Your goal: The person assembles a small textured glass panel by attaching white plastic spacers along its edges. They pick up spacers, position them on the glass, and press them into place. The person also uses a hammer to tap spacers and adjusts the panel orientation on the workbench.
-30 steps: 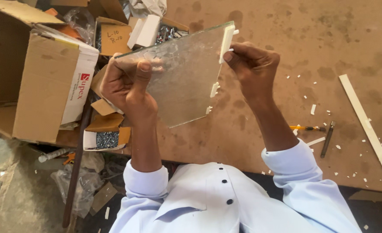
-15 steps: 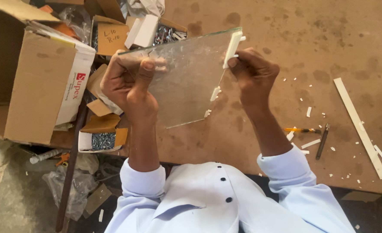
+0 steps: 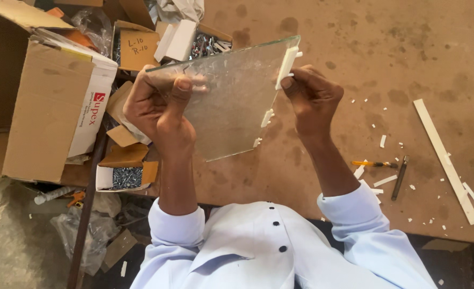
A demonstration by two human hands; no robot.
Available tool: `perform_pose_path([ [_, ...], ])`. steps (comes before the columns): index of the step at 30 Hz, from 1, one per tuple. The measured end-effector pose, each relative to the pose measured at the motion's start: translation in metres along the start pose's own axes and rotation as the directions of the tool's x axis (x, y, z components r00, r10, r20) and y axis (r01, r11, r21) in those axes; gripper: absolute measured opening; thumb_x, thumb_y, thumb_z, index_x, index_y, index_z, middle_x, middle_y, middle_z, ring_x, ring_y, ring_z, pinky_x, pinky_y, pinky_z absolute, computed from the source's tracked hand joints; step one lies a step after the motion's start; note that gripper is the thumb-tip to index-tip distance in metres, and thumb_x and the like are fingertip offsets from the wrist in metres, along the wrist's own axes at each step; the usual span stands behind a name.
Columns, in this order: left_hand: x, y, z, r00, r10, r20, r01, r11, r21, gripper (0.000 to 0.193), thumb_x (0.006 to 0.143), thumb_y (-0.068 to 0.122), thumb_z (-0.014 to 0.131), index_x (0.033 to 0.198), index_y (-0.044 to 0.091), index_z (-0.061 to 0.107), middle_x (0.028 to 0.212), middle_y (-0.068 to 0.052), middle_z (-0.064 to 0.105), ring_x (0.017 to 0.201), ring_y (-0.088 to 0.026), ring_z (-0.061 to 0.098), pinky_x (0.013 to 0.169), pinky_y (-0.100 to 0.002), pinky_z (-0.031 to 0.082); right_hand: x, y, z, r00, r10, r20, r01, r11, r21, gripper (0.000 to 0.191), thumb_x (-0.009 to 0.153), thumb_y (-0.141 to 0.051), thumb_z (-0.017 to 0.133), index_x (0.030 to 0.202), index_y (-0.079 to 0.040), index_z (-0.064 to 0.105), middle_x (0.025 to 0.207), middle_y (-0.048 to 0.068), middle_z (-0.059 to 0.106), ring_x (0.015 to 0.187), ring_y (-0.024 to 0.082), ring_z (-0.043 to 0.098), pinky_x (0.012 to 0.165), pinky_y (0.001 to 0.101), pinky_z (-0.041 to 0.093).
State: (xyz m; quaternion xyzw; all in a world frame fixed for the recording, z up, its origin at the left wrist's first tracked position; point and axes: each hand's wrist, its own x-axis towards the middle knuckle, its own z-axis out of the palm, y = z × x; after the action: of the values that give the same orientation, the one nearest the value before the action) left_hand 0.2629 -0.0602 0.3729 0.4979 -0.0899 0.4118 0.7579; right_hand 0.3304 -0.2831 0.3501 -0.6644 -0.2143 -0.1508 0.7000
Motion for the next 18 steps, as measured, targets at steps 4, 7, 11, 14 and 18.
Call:
perform_pose_path([
  [4, 0.001, 0.004, 0.0, 1.0, -0.011, 0.004, 0.011, 1.0, 0.016, 0.022, 0.099, 0.011, 0.081, 0.094, -0.001, 0.064, 0.087, -0.007, 0.069, 0.075, -0.013, 0.069, 0.07, -0.027, 0.06, 0.009, -0.001, -0.002, 0.999, -0.004, 0.052, 0.004, 1.0, -0.008, 0.014, 0.097, 0.003, 0.077, 0.111, 0.004, 0.076, 0.097, 0.004, 0.072, 0.09, 0.009, 0.061, 0.08, 0.0219, 0.048],
  [7, 0.002, 0.011, -0.003, 1.0, 0.0, 0.005, -0.001, 0.981, 0.195, 0.023, 0.099, 0.007, 0.084, 0.087, -0.002, 0.065, 0.077, -0.002, 0.062, 0.065, -0.004, 0.047, 0.062, -0.018, 0.037, 0.012, -0.006, -0.01, 0.984, -0.123, 0.132, 0.134, 0.988, -0.079, 0.018, 0.098, 0.004, 0.078, 0.116, 0.002, 0.076, 0.108, 0.008, 0.075, 0.103, 0.013, 0.068, 0.096, 0.0254, 0.055],
  [11, 0.007, 0.016, -0.005, 0.999, -0.036, 0.015, 0.03, 0.957, 0.289, 0.023, 0.095, 0.001, 0.086, 0.085, 0.001, 0.065, 0.073, 0.002, 0.058, 0.061, -0.001, 0.04, 0.058, -0.016, 0.031, 0.013, -0.019, -0.03, 0.978, -0.15, 0.146, 0.176, 0.967, -0.186, 0.02, 0.098, 0.004, 0.078, 0.118, 0.0, 0.076, 0.111, 0.009, 0.075, 0.108, 0.017, 0.07, 0.101, 0.0298, 0.057],
  [14, 0.013, 0.017, -0.006, 0.998, -0.049, 0.039, 0.04, 0.981, 0.192, 0.023, 0.096, -0.006, 0.086, 0.088, 0.0, 0.066, 0.074, 0.001, 0.062, 0.066, -0.003, 0.047, 0.063, -0.018, 0.039, 0.013, -0.031, -0.049, 0.987, -0.11, 0.116, 0.137, 0.956, -0.26, 0.022, 0.098, 0.002, 0.08, 0.119, -0.003, 0.077, 0.114, 0.008, 0.076, 0.105, 0.016, 0.071, 0.097, 0.0301, 0.058],
  [18, 0.016, 0.023, -0.013, 0.997, -0.036, 0.073, 0.018, 0.971, 0.237, 0.024, 0.098, -0.009, 0.087, 0.087, -0.003, 0.067, 0.076, 0.0, 0.063, 0.067, -0.004, 0.05, 0.064, -0.02, 0.041, 0.017, -0.043, -0.068, 0.987, -0.155, 0.045, 0.162, 0.953, -0.258, 0.032, 0.094, -0.004, 0.087, 0.123, -0.002, 0.073, 0.115, 0.008, 0.076, 0.111, 0.018, 0.073, 0.11, 0.0348, 0.057],
])
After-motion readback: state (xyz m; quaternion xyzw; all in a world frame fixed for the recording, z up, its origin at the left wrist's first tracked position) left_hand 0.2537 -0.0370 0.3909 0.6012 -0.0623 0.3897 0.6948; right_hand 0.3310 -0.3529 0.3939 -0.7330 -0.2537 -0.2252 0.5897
